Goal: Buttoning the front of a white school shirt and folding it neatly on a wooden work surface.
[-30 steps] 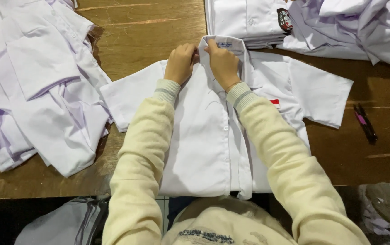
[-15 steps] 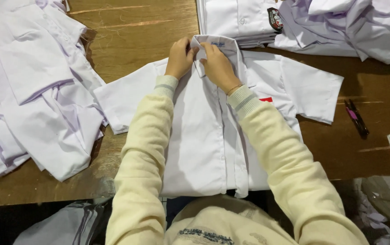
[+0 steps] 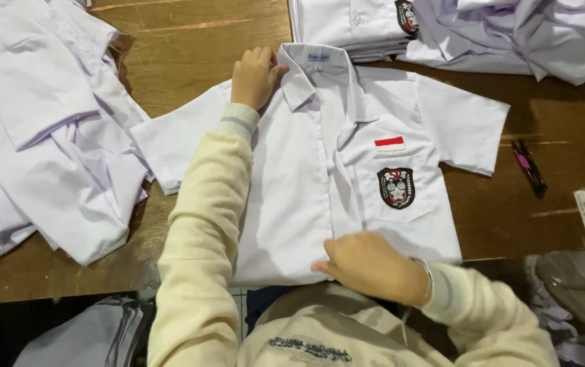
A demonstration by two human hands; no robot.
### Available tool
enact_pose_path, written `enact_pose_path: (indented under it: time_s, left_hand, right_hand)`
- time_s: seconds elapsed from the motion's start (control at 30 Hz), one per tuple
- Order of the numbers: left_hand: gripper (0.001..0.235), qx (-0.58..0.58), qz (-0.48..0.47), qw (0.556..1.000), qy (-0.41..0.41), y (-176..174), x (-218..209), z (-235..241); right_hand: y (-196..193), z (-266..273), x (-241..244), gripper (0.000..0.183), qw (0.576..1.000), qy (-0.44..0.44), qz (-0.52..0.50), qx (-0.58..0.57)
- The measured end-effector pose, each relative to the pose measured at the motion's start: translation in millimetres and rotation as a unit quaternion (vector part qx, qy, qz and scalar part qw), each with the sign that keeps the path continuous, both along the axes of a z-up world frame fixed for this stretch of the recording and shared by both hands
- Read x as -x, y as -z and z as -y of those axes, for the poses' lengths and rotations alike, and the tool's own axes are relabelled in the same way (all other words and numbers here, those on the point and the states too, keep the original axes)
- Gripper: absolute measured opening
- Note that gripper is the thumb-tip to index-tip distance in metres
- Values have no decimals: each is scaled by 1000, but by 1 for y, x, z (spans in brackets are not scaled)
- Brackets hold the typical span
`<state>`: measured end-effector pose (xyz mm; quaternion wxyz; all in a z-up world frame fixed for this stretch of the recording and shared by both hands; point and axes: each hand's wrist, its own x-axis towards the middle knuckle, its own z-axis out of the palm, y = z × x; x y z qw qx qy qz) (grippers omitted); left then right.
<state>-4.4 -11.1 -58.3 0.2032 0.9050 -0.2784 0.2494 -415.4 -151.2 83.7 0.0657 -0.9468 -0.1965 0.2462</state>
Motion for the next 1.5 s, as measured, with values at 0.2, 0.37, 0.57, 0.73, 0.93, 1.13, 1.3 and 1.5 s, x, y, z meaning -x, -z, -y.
enact_pose_path:
  time_s: [0.2,0.37,0.57,0.73,0.93,1.13,1.3,1.5]
  left_hand:
    - [41,-12,-11,1000,25,-4,-5,-11]
    - [43,-6,-6,1000,12,-3,-4,-5]
    - [45,2,56,998,-1,5,-4,-3]
    - [53,-27,75,997,-21,9,-9,-3]
    - [56,-67,134,987,-50,13,-14,-5]
    - [63,-120,215,960,-132,18,-26,-4]
    - [59,-31,105,992,-70,18,-22,-7]
    - [35,23,-92,995,-14,-12,5,-9]
  right_hand:
    - [49,3,75,38,949,189,-222,-119]
    - [151,-8,101,65,826,396,-265,-301]
    - [191,-28,113,71,721,529,-148,-423]
    - [207,-24,105,72,721,552,-114,-404]
    - [183,-13,114,39,797,427,-173,-390]
    - [139,-9,119,45,855,367,-308,-200]
    - [233,2,135,74,762,382,-225,-471]
    - [330,38,115,43,226,562,-360,-710]
